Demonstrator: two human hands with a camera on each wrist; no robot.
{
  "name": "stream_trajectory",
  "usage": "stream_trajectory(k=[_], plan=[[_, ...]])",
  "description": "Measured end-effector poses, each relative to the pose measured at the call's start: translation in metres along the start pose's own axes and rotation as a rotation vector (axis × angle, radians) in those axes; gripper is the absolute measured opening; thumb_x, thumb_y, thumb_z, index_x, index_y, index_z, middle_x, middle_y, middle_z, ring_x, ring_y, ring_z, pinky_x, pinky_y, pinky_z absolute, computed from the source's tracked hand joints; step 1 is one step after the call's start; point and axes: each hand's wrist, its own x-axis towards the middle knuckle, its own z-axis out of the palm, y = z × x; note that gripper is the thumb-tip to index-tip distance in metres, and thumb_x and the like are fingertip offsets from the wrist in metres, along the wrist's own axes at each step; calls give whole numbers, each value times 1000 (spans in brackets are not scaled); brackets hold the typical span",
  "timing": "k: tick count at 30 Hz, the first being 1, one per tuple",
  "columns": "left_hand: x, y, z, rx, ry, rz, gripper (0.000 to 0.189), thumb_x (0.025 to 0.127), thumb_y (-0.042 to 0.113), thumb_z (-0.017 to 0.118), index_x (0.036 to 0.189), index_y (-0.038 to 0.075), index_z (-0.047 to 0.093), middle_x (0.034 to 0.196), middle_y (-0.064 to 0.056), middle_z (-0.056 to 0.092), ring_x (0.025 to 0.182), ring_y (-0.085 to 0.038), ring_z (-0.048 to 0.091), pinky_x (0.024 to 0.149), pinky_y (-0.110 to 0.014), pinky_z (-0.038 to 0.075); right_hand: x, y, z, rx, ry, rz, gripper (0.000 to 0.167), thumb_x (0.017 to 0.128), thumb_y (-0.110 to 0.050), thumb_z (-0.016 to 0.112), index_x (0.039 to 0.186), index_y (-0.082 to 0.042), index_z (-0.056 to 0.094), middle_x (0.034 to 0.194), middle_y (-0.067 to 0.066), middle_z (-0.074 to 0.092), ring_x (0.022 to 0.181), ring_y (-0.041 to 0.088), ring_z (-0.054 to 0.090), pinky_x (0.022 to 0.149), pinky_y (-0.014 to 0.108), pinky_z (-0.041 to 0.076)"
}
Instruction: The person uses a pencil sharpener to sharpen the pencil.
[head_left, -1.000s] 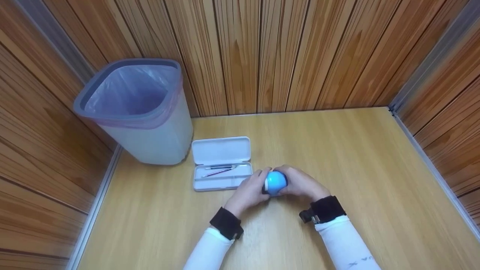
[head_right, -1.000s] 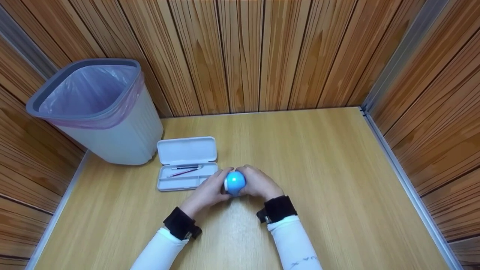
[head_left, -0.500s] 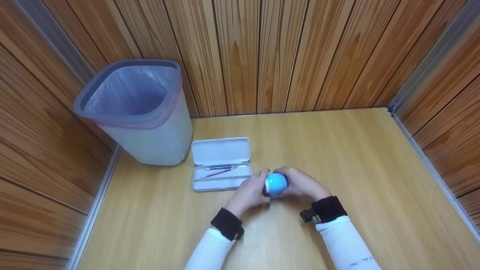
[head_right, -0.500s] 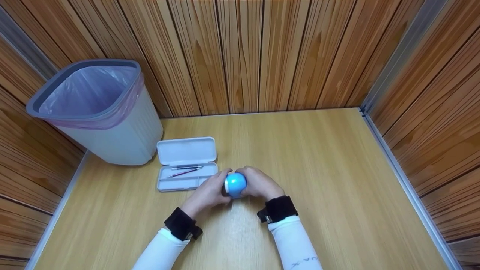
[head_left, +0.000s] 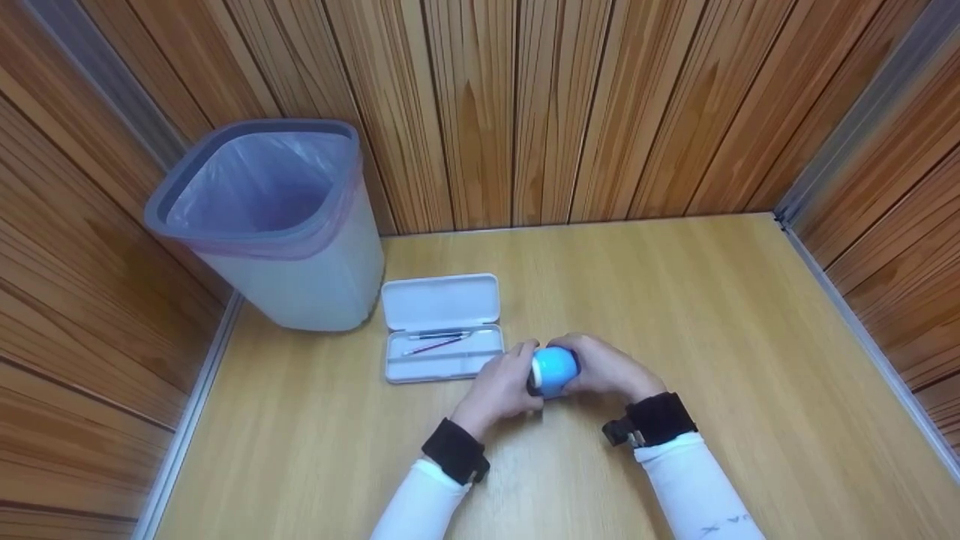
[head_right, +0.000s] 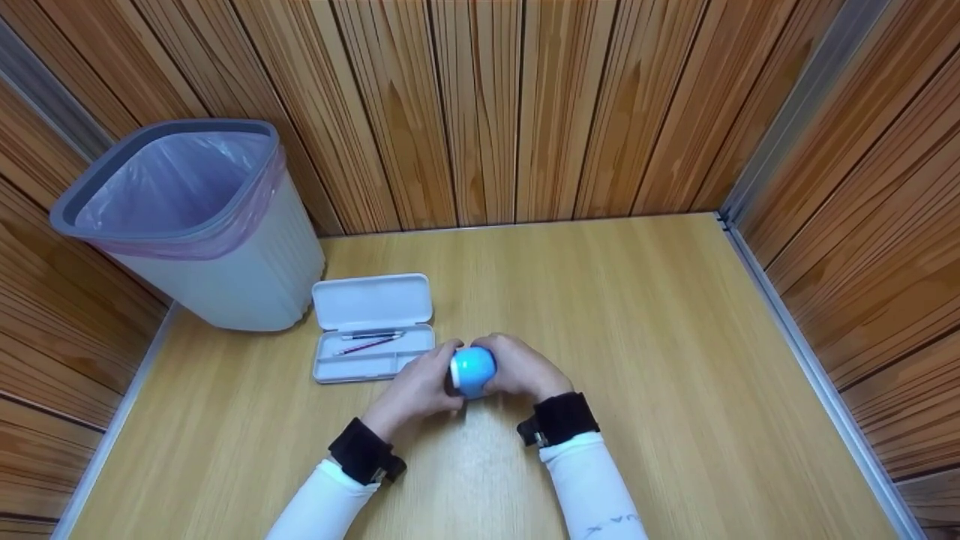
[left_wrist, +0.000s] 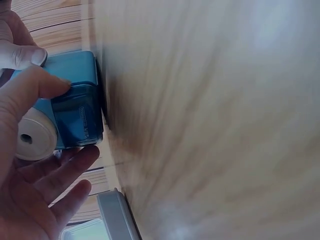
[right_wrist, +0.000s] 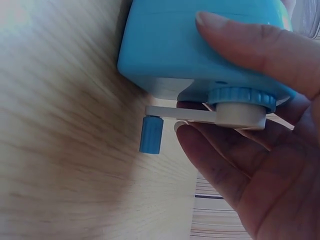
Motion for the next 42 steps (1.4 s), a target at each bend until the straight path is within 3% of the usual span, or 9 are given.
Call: stream_trajectory(k=[10, 16, 27, 34, 42], plan=[[-3, 1, -1, -36, -16, -18, 87, 72, 20, 87, 144, 8, 39, 129, -8, 55, 112, -20, 56, 98, -36, 46, 0, -2, -1, -11, -3, 2, 53, 73, -20, 88, 122, -22, 66, 109, -10, 66, 100, 16, 60, 97, 50, 46], [-6, -1, -3, -19, -3, -18, 87, 70, 18, 87, 143, 6, 41, 126, -9, 57, 110, -21, 58, 96, -35, 47, -2, -1, -2, 15, 2, 45, 55, 72, -15, 88, 121, -21, 66, 108, -7, 65, 100, 20, 59, 96, 52, 46], [-9, -1, -5, -89, -41, -85, 75, 74, 14, 84, 137, 7, 45, 121, -7, 58, 109, -20, 58, 96, -35, 47, -5, 1, -1, 25, 29, 59, 56, 73, -18, 88, 123, -22, 64, 111, -6, 64, 103, 20, 59, 96, 52, 46], [-1, 1, -1, -54, 8, -68, 52, 77, 16, 83, 121, 5, 58, 109, -7, 63, 99, -21, 61, 91, -35, 49, -4, 4, -2, 45, 42, 56, 54, 74, -17, 87, 123, -23, 64, 112, -7, 64, 103, 20, 58, 96, 52, 45], [5, 1, 2, -103, 46, -47, 45, 73, 17, 86, 111, 5, 66, 101, -5, 68, 93, -19, 64, 87, -33, 51, -3, 6, -6, 23, 45, 68, 55, 74, -11, 86, 123, -18, 64, 112, -4, 64, 104, 22, 59, 97, 53, 45]])
